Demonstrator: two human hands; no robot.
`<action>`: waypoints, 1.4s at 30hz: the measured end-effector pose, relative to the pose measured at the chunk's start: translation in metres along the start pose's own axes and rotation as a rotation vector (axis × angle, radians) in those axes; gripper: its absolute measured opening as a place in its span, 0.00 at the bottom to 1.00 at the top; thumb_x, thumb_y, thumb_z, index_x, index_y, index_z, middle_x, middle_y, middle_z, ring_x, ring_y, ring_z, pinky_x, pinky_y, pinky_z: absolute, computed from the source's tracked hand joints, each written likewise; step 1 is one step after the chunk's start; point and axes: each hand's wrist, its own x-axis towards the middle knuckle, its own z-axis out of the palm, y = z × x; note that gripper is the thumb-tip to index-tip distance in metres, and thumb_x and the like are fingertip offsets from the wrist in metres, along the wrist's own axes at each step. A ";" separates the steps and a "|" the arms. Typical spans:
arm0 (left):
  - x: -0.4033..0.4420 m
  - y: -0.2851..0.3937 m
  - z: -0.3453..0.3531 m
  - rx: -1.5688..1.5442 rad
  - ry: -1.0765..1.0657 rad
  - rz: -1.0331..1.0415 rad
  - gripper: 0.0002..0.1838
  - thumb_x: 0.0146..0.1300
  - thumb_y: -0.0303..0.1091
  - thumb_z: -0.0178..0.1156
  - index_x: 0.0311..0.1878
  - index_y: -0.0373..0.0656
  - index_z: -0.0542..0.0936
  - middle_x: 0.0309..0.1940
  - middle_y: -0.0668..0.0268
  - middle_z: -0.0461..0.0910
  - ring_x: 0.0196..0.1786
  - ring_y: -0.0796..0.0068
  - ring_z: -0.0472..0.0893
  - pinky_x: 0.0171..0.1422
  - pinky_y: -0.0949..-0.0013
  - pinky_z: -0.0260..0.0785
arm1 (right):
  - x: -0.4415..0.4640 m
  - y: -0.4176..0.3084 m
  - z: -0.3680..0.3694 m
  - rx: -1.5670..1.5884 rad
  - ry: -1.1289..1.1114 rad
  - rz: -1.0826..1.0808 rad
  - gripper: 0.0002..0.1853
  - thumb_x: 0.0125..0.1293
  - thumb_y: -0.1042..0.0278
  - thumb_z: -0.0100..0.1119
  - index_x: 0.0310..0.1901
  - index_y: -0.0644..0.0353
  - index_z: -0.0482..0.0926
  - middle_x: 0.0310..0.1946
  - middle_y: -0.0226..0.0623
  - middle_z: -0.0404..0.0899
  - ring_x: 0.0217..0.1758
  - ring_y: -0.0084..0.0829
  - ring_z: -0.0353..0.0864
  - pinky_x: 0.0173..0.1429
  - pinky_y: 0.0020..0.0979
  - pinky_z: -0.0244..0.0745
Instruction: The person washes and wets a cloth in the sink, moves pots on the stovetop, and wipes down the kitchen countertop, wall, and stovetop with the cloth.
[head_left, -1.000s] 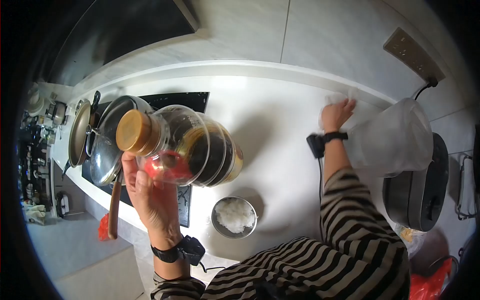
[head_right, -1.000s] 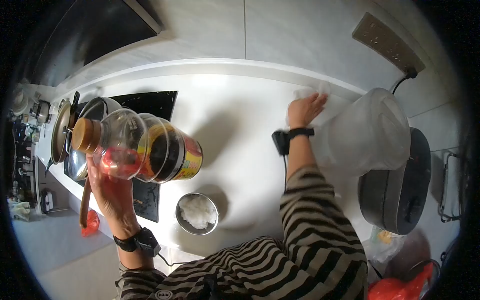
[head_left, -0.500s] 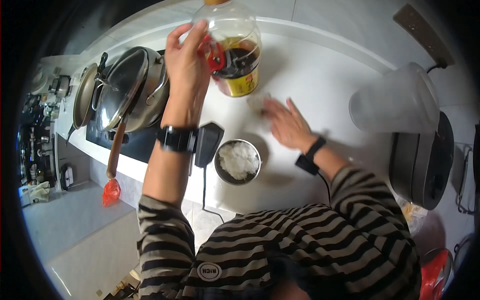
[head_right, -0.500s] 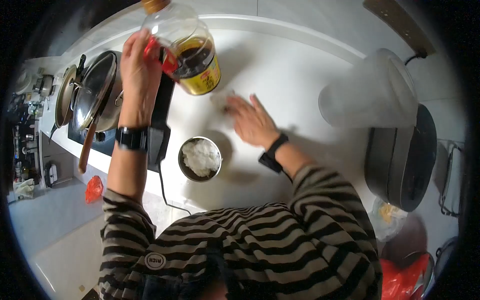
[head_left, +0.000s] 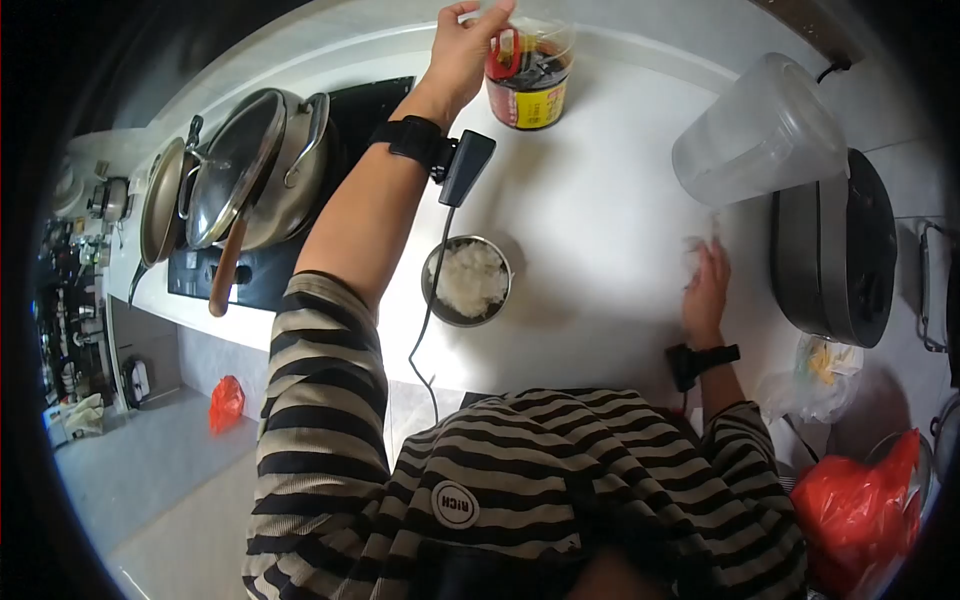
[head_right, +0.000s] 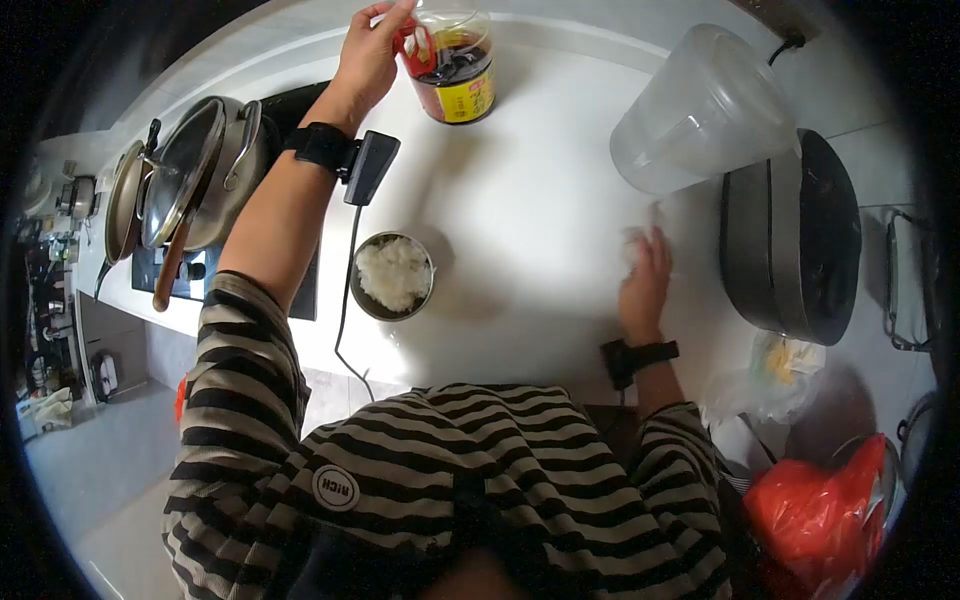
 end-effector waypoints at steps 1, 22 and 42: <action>-0.011 0.006 -0.002 0.246 0.033 -0.006 0.29 0.61 0.41 0.63 0.56 0.38 0.60 0.38 0.59 0.72 0.40 0.72 0.73 0.45 0.71 0.67 | -0.005 0.008 0.006 -0.015 0.022 0.001 0.22 0.65 0.76 0.41 0.61 0.71 0.63 0.65 0.54 0.57 0.69 0.53 0.55 0.72 0.45 0.50; -0.250 0.022 -0.035 1.685 -0.592 -0.515 0.63 0.34 0.47 0.73 0.73 0.68 0.44 0.65 0.51 0.53 0.66 0.47 0.56 0.58 0.38 0.62 | 0.018 -0.183 0.075 -0.055 -0.181 -0.377 0.30 0.63 0.62 0.49 0.66 0.62 0.59 0.71 0.48 0.48 0.75 0.45 0.45 0.74 0.51 0.37; -0.196 -0.018 -0.074 1.721 -0.460 -0.230 0.64 0.32 0.47 0.72 0.73 0.73 0.41 0.67 0.47 0.51 0.65 0.36 0.55 0.58 0.34 0.61 | -0.105 -0.094 -0.007 1.049 0.056 -0.032 0.17 0.73 0.71 0.35 0.55 0.66 0.73 0.56 0.41 0.74 0.62 0.33 0.69 0.69 0.33 0.60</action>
